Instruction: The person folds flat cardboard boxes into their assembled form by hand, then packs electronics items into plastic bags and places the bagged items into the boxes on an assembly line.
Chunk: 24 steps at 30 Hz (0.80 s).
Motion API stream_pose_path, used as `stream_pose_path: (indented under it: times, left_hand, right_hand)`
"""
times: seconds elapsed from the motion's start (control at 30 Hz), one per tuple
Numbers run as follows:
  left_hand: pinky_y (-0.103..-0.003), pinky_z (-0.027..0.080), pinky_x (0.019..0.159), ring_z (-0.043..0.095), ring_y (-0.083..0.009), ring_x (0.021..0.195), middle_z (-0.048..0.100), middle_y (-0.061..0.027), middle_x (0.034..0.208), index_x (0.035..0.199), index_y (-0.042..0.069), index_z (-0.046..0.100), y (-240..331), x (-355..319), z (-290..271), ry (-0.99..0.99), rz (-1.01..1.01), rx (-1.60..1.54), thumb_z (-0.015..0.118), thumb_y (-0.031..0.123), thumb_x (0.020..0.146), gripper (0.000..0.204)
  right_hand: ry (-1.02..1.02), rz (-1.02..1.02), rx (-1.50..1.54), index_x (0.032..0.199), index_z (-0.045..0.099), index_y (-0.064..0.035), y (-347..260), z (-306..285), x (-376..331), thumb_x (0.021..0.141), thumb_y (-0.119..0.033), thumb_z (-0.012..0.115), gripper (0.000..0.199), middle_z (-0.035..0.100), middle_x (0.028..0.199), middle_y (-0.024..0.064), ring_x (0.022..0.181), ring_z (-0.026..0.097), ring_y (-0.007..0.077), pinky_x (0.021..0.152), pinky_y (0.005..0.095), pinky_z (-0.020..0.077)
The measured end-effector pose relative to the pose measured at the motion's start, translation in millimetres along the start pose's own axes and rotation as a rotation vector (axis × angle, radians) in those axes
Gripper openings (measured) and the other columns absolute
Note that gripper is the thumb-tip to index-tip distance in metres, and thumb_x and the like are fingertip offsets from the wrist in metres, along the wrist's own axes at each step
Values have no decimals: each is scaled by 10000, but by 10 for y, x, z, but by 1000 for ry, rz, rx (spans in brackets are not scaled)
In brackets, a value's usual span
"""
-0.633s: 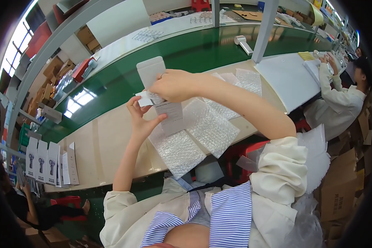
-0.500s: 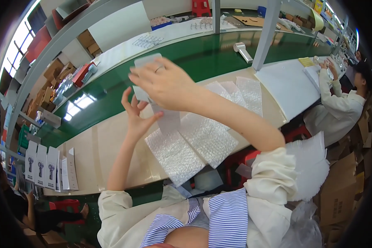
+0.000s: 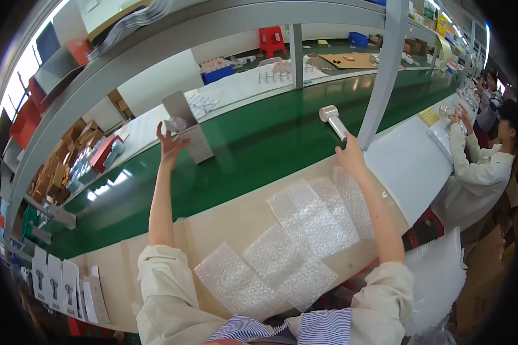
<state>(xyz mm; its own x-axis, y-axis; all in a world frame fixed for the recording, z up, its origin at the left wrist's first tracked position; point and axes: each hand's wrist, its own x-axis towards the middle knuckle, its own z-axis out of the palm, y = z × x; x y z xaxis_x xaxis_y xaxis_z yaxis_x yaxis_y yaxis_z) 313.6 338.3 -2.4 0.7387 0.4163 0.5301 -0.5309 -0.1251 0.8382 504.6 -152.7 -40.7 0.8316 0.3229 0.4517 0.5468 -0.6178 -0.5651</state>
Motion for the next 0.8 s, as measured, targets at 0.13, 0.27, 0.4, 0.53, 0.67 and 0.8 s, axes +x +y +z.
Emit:
stream_pose_path:
  times: [0.13, 0.27, 0.4, 0.53, 0.67, 0.8]
  left_hand:
    - [-474, 282, 1056, 331, -269, 1296, 269, -141, 1422, 1423, 196, -9, -23, 9, -204, 72, -72, 214, 815, 102, 655, 1130]
    - [-442, 306, 1042, 378, -346, 1259, 335, -206, 1379, 1407, 72, 133, 109, -304, -96, 211, 160, 1031, 755, 250, 737, 931]
    - [-396, 462, 835, 547, -302, 1032, 536, -150, 1128, 1107, 25, 517, 1788, -1889, 1128, -395, -417, 1045, 669, 263, 784, 429]
    - [-364, 461, 782, 553, -264, 940, 555, -81, 956, 963, 65, 587, 2034, -3422, 1591, -718, -183, 779, 702, 305, 752, 340]
    - [-355, 449, 711, 542, -244, 852, 541, -66, 909, 908, 69, 593, 1854, -3931, 1626, -500, -115, 976, 724, 284, 710, 320]
    - [-340, 445, 652, 540, -247, 775, 569, -52, 869, 890, 99, 610, 1901, -3947, 1607, -393, -129, 959, 746, 271, 678, 306]
  right_hand:
    - [-35, 44, -294, 1215, 422, 67, 379, 356, 538, 777, -150, 632, 532, 454, 1256, 255, 1168, 465, 373, 970, 413, 401]
    - [-134, 284, -403, 1123, 486, 56, 425, 567, 848, 734, -161, 653, 476, 547, 1135, 243, 1056, 547, 392, 899, 433, 460]
    - [-277, 252, -482, 1004, 548, 19, -38, 448, 899, 703, -179, 705, 393, 631, 884, 156, 840, 634, 337, 715, 419, 532]
    - [-480, 690, 417, 976, 536, -3, -173, 376, 1001, 719, -337, 745, 470, 603, 757, 93, 636, 598, 194, 570, 329, 514]
    - [-535, 646, 889, 927, 514, 2, -1183, 68, 143, 796, -472, 671, 516, 543, 658, 35, 470, 509, 125, 484, 262, 476]
    - [-584, 414, 1160, 965, 553, -2, -1828, -568, -1106, 902, -421, 547, 424, 576, 696, 64, 503, 530, 99, 440, 227, 441]
